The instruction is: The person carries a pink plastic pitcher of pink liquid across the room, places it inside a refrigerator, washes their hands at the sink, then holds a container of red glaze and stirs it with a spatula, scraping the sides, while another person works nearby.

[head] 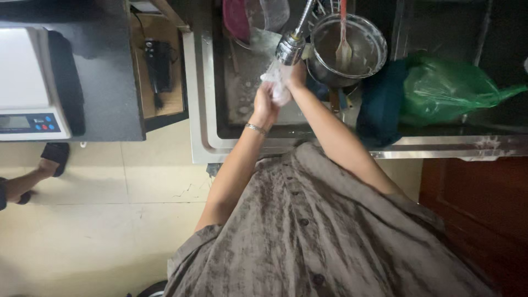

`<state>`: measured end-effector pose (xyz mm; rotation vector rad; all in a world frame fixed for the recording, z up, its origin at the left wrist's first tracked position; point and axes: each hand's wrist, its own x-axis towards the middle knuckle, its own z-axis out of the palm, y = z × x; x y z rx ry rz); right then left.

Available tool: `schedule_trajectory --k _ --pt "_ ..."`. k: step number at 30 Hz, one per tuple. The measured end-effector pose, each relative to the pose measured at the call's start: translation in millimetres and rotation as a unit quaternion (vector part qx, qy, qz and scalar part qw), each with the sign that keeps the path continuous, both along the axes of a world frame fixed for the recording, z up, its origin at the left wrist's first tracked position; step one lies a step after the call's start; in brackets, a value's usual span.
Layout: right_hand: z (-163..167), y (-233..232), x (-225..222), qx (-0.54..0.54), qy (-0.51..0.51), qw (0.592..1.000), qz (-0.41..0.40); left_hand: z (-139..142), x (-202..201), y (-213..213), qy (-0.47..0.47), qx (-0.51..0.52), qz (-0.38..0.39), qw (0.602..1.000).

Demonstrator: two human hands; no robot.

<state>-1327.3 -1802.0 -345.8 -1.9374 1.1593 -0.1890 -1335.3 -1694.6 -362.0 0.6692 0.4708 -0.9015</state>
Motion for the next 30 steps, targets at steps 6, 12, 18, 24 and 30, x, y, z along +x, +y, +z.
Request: schedule_trajectory --k 6,12,18,24,30 --pt "2.2 8.9 -9.3 0.306 -0.163 0.938 -0.015 -1.7 8.9 7.1 0.041 -0.082 -0.051 0.995" --pt "12.4 43.9 -40.2 -0.185 -0.119 0.952 0.211 -3.4 14.7 -11.2 -0.007 -0.099 -0.02 0.995" --pt "4.3 31.4 -26.1 -0.055 0.011 0.994 0.09 4.3 14.8 -14.3 0.03 -0.104 -0.003 0.994" --pt "4.1 10.9 -3.7 -0.109 0.128 0.964 0.207 -0.4 13.7 -9.3 0.037 -0.023 -0.024 0.999" --pt "5.8 -18.8 5.2 0.118 -0.023 0.983 0.14 -8.6 1.9 15.5 -0.561 0.35 -0.206 0.721"
